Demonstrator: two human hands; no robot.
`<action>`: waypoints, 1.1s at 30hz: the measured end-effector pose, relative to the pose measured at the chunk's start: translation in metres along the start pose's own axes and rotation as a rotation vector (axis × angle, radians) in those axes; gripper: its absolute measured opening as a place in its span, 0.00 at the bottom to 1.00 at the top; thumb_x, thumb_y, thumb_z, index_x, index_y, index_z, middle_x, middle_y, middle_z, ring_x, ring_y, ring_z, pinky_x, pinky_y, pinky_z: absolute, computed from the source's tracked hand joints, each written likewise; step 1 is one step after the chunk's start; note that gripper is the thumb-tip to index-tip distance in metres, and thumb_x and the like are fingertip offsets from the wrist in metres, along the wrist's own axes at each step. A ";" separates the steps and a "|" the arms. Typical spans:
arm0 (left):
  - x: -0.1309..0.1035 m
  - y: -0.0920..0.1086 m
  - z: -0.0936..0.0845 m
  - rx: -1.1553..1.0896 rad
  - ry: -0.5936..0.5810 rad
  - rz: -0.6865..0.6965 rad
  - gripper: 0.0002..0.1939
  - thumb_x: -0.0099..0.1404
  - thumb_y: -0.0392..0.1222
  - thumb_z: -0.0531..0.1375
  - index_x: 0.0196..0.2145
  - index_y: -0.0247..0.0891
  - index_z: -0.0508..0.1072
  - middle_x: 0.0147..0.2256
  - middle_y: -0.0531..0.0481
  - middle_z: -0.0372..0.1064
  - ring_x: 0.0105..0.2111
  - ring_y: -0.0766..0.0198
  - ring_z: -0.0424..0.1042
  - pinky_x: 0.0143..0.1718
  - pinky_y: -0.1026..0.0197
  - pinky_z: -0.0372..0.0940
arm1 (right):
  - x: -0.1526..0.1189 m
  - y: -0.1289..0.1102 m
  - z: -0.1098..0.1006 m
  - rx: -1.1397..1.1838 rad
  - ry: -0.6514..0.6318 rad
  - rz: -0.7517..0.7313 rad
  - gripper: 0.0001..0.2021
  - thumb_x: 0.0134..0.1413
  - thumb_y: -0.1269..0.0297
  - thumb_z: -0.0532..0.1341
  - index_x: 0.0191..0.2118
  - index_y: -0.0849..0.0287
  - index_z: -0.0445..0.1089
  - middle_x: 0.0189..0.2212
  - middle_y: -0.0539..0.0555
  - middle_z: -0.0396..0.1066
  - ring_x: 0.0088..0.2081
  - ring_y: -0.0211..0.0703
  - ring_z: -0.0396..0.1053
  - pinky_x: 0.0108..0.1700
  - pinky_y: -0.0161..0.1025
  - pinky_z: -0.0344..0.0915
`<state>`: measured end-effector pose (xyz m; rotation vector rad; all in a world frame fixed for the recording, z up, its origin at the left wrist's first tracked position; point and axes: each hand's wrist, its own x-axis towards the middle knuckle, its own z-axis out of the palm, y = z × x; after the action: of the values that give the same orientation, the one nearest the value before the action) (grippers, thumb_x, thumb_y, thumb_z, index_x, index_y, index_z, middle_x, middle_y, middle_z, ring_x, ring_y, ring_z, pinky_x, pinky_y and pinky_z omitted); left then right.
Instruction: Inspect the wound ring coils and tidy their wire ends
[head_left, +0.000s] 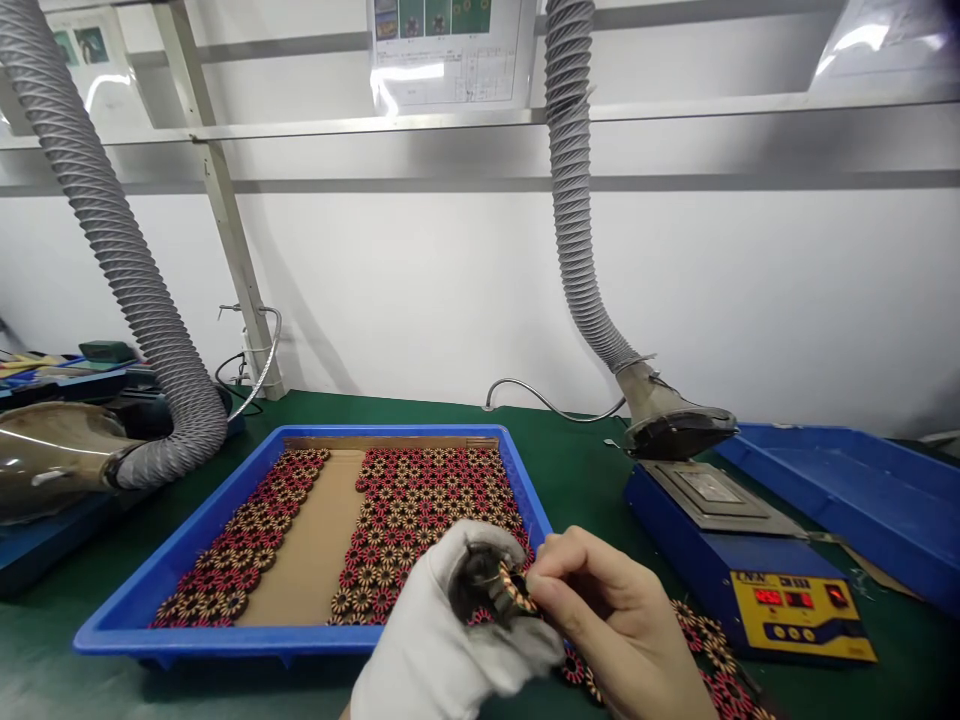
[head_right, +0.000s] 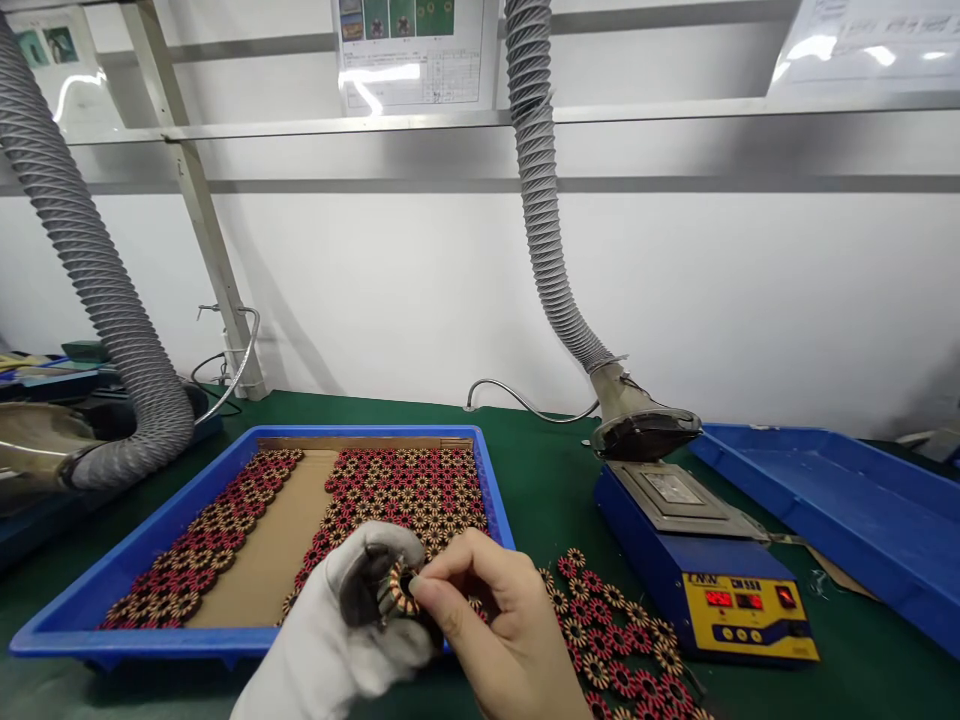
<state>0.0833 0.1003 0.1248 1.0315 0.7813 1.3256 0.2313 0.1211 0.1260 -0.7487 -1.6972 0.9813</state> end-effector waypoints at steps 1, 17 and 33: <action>0.000 0.002 -0.001 0.009 -0.008 0.009 0.24 0.49 0.57 0.71 0.32 0.37 0.68 0.24 0.52 0.66 0.23 0.66 0.66 0.24 0.64 0.64 | -0.001 0.000 0.001 0.026 0.025 -0.008 0.12 0.60 0.60 0.62 0.26 0.57 0.72 0.21 0.47 0.66 0.23 0.35 0.61 0.25 0.31 0.55; -0.003 -0.004 -0.008 0.067 -0.014 0.055 0.22 0.59 0.58 0.66 0.36 0.34 0.70 0.27 0.52 0.65 0.25 0.67 0.67 0.29 0.62 0.66 | 0.002 0.000 -0.004 0.046 -0.041 -0.013 0.09 0.60 0.62 0.63 0.30 0.56 0.77 0.24 0.50 0.72 0.24 0.37 0.64 0.25 0.31 0.58; -0.003 -0.003 -0.009 0.026 -0.074 0.027 0.18 0.63 0.53 0.64 0.36 0.34 0.70 0.26 0.54 0.63 0.24 0.67 0.68 0.29 0.63 0.66 | 0.002 0.006 0.004 0.135 -0.008 -0.018 0.14 0.62 0.58 0.61 0.27 0.58 0.70 0.20 0.46 0.60 0.20 0.33 0.53 0.21 0.30 0.52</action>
<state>0.0756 0.0984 0.1184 1.1093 0.7334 1.2961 0.2272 0.1243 0.1212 -0.6400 -1.6243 1.0762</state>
